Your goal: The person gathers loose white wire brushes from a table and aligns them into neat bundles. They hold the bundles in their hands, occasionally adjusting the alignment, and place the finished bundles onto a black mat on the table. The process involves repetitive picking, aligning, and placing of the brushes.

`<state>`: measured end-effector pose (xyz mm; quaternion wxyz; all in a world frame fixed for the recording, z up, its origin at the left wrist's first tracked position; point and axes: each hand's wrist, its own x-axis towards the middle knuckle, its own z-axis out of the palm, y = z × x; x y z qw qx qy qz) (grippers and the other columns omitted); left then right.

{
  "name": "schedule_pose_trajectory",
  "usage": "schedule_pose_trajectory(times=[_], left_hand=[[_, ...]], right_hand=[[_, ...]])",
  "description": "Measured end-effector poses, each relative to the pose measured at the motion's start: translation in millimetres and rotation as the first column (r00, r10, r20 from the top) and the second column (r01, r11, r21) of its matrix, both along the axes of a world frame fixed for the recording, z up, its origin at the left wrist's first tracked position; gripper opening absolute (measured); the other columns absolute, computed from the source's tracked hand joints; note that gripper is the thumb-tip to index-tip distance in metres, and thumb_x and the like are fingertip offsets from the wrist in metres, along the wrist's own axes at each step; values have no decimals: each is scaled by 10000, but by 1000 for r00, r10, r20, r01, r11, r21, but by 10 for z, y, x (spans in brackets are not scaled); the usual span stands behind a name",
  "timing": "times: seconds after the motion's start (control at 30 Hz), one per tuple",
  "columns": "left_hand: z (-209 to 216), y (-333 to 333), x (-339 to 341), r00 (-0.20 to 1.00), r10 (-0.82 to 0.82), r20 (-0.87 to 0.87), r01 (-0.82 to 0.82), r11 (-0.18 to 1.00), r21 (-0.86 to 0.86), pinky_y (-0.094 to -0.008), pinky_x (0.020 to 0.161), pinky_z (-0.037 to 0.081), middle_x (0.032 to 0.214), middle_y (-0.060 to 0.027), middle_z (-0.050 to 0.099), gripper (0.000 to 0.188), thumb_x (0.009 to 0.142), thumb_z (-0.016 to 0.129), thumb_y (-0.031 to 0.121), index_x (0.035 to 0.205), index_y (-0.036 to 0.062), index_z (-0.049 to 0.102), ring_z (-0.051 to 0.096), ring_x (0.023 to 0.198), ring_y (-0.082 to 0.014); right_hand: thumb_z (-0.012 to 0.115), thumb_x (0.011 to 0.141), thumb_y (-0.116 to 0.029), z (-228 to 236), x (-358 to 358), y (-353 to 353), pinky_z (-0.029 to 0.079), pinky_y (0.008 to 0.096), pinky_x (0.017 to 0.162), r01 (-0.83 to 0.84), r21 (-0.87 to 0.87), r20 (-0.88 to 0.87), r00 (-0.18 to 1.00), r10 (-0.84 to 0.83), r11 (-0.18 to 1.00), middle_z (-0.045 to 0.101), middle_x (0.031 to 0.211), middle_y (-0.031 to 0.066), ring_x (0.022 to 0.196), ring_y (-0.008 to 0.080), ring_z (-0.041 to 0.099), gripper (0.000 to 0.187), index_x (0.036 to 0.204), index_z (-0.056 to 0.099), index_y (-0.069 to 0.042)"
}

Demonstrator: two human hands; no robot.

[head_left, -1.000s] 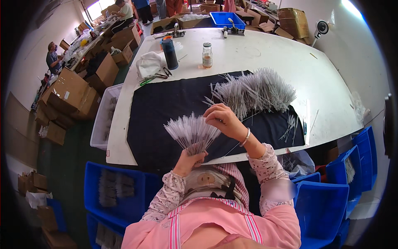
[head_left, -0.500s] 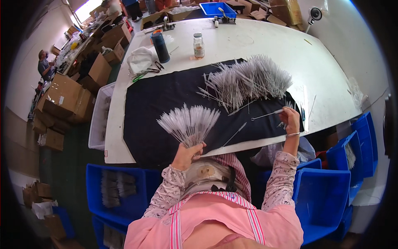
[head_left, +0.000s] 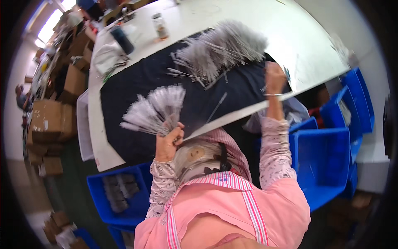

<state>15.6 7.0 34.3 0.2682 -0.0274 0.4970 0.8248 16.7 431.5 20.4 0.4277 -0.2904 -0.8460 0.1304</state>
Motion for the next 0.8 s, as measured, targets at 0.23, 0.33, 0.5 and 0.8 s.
schedule_pose_trajectory(times=[0.23,0.33,0.5,0.8], left_hand=[[55,45,-26,998,-59,8,60,998,-38,-187,437,331,884,-52,612,178,846,592,-1,1022,25,575,506,608,-81],[138,13,5,991,-128,35,131,988,-85,-178,454,349,906,-73,612,230,866,602,52,1086,24,540,526,663,-102],[40,-100,-18,1000,-31,6,30,999,34,-181,443,358,944,-90,621,326,909,592,172,1194,65,475,547,660,-114],[-42,-208,-52,993,114,-36,-115,993,-28,-193,439,379,978,-71,637,374,929,570,260,1225,63,451,630,701,-156]], right_hand=[[615,870,-147,50,1,-2498,496,232,582,-715,-638,-736,457,499,-286,673,780,55,659,110,624,191,934,657,28],[623,869,-171,369,-20,-2621,479,231,549,-442,-770,-638,527,562,-460,670,788,65,660,116,624,210,931,644,28],[591,882,-165,172,-207,-2828,456,223,521,-355,-702,-687,565,457,-617,683,819,100,628,137,626,186,912,650,9],[631,838,-63,122,-320,-3023,512,280,498,-387,-664,-715,580,391,-640,676,851,170,665,201,662,174,968,589,43]])
